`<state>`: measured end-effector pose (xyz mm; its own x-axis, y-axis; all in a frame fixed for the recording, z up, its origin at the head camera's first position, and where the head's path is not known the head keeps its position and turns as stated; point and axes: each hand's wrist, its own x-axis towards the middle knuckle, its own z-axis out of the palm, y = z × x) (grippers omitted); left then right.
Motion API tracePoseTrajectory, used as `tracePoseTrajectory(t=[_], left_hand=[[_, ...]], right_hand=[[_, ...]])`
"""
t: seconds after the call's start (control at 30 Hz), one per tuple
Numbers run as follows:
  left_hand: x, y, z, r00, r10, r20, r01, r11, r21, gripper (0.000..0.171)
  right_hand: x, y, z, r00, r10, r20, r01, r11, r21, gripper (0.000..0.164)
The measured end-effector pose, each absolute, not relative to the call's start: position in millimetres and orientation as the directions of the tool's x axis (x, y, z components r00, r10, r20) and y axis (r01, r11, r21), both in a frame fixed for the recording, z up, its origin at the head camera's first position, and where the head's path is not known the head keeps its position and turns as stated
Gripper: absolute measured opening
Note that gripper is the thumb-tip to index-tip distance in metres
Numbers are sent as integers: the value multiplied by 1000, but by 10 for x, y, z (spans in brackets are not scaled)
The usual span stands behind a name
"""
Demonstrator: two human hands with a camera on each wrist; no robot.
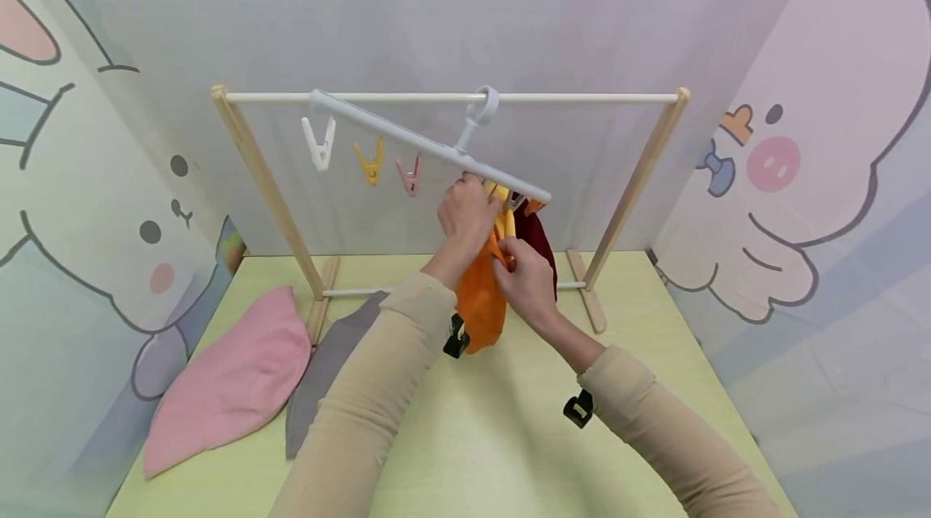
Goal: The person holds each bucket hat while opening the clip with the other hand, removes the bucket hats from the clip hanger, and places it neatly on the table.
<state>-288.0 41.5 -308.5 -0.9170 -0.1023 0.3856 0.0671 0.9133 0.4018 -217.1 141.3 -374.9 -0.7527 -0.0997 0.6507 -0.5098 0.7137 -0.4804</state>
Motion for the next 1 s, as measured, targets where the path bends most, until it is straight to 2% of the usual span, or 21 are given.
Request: tracePoseTrajectory(t=[0.43, 0.67, 1.0], left_hand=[[-2869, 427, -3108, -897, -106, 429, 95, 901, 423, 28], [-2858, 426, -3118, -879, -74, 471, 126, 917, 379, 24], [-2845, 415, -3107, -885, -56, 462, 132, 922, 364, 22]], right_hand=[[-2164, 1397, -3741, -754, -106, 648, -508, 720, -473, 10], [-2173, 1413, -3745, -744, -96, 661, -508, 724, -467, 9], [-2151, 1436, -3739, -767, -74, 637, -478, 729, -490, 11]])
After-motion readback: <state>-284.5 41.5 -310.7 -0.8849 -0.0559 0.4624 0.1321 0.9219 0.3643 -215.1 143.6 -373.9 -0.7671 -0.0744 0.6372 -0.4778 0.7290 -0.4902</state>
